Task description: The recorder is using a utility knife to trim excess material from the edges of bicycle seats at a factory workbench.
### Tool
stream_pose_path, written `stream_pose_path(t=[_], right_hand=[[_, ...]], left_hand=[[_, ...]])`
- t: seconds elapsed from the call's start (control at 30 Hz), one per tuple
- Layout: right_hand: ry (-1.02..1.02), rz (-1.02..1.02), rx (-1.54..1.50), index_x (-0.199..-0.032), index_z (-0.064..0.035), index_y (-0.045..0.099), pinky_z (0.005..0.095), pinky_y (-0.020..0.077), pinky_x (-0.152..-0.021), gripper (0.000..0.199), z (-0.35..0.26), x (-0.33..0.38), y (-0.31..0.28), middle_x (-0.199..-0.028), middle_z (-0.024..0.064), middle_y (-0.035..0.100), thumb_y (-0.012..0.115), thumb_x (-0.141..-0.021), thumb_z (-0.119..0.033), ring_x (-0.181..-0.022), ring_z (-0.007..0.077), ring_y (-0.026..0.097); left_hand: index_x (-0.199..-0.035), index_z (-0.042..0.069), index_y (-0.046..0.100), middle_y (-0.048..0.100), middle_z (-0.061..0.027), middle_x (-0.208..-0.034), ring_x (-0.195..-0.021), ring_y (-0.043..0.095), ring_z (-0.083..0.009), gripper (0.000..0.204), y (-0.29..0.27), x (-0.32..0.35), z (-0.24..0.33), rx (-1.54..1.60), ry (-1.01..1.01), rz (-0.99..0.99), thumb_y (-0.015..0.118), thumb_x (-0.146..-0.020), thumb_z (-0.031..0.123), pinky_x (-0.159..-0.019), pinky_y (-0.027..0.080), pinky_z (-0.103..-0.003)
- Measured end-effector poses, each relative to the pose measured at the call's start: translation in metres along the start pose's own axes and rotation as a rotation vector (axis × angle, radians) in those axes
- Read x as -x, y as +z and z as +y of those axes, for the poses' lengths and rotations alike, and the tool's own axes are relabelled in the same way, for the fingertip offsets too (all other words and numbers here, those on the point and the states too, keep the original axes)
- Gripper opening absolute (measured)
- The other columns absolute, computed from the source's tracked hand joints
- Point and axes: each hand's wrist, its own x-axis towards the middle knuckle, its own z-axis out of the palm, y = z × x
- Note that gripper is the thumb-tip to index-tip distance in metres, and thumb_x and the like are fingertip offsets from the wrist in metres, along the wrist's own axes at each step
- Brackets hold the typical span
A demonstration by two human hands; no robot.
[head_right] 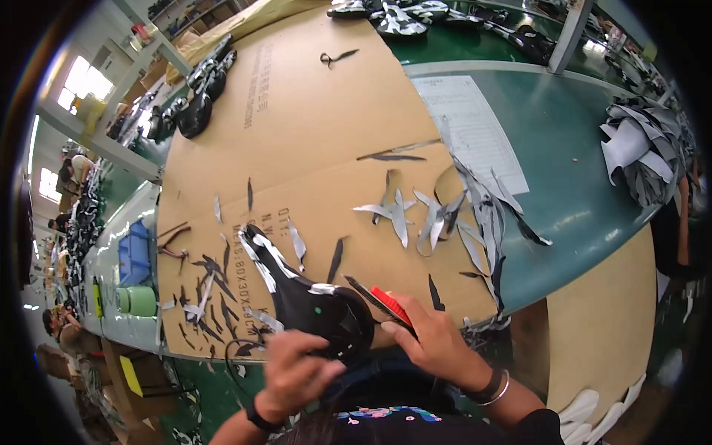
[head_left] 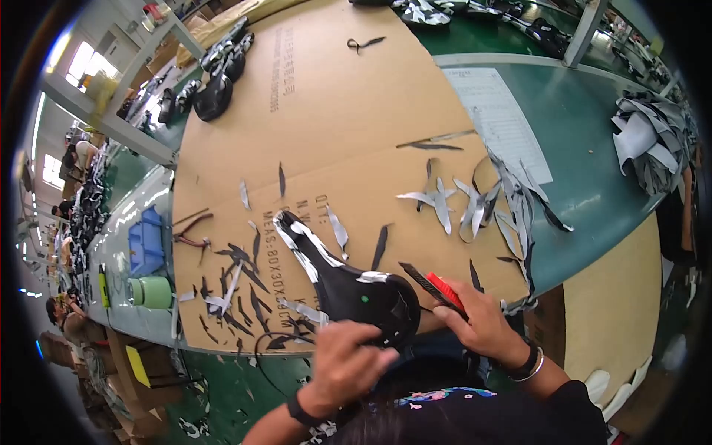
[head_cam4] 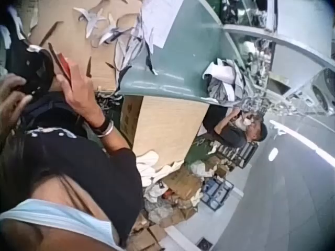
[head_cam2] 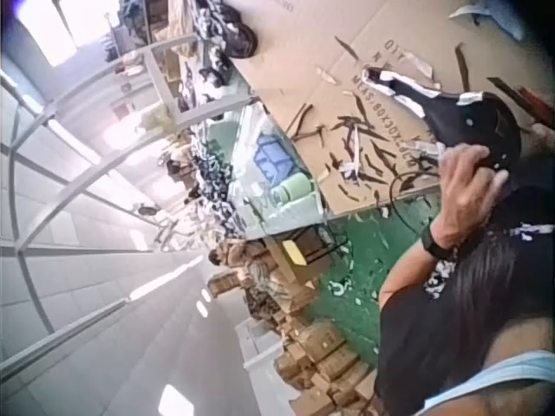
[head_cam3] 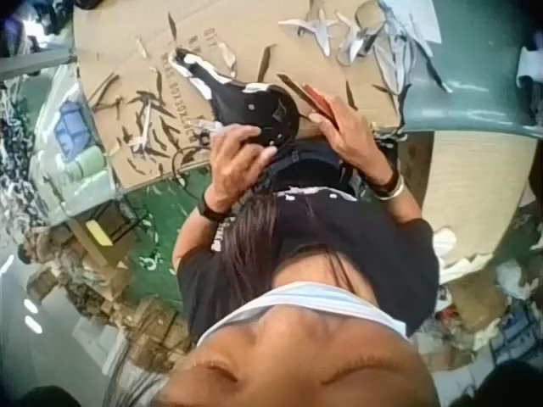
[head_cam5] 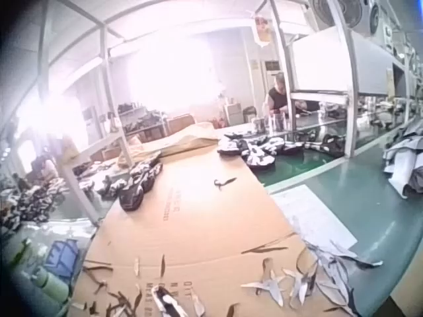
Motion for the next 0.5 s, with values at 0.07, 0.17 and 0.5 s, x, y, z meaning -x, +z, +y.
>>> stream_pose_path(t=[0.07,0.17,0.5], right_hand=[[-0.257,0.185,0.318,-0.131,-0.0093,0.052,0.0355,0.0519,-0.055,0.048,0.001,0.01,0.002,-0.089,0.0097,0.068,0.066,-0.085,-0.011,-0.069,0.0264,0.066],[-0.329,0.106,0.442,-0.136,-0.0166,0.051,0.0323,0.0501,-0.051,0.059,0.006,0.023,0.001,-0.082,0.006,0.066,0.068,-0.08,-0.007,-0.063,0.0211,0.064],[-0.327,0.104,0.62,-0.142,-0.0216,0.046,0.0334,0.0474,-0.047,0.063,0.005,0.028,0.02,-0.076,0.0066,0.055,0.06,-0.083,-0.004,-0.056,0.0223,0.058]], left_hand=[[-0.1,0.003,0.063,0.059,-0.0135,-0.112,-0.103,0.056,-0.0309,0.043,-0.02,-0.022,-0.006,-0.047,-0.065,0.045,0.084,-0.068,0.022,-0.088,0.041,-0.043],[-0.122,0.001,0.052,0.055,-0.0145,-0.12,-0.114,0.051,-0.0346,0.072,-0.025,-0.059,-0.019,-0.17,-0.004,-0.157,0.081,-0.069,0.04,-0.101,0.033,-0.044],[-0.111,0.001,0.055,0.055,-0.01,-0.092,-0.09,0.054,-0.0279,0.069,0.0,-0.068,-0.052,-0.021,0.046,-0.335,0.083,-0.065,0.045,-0.087,0.038,-0.039]])
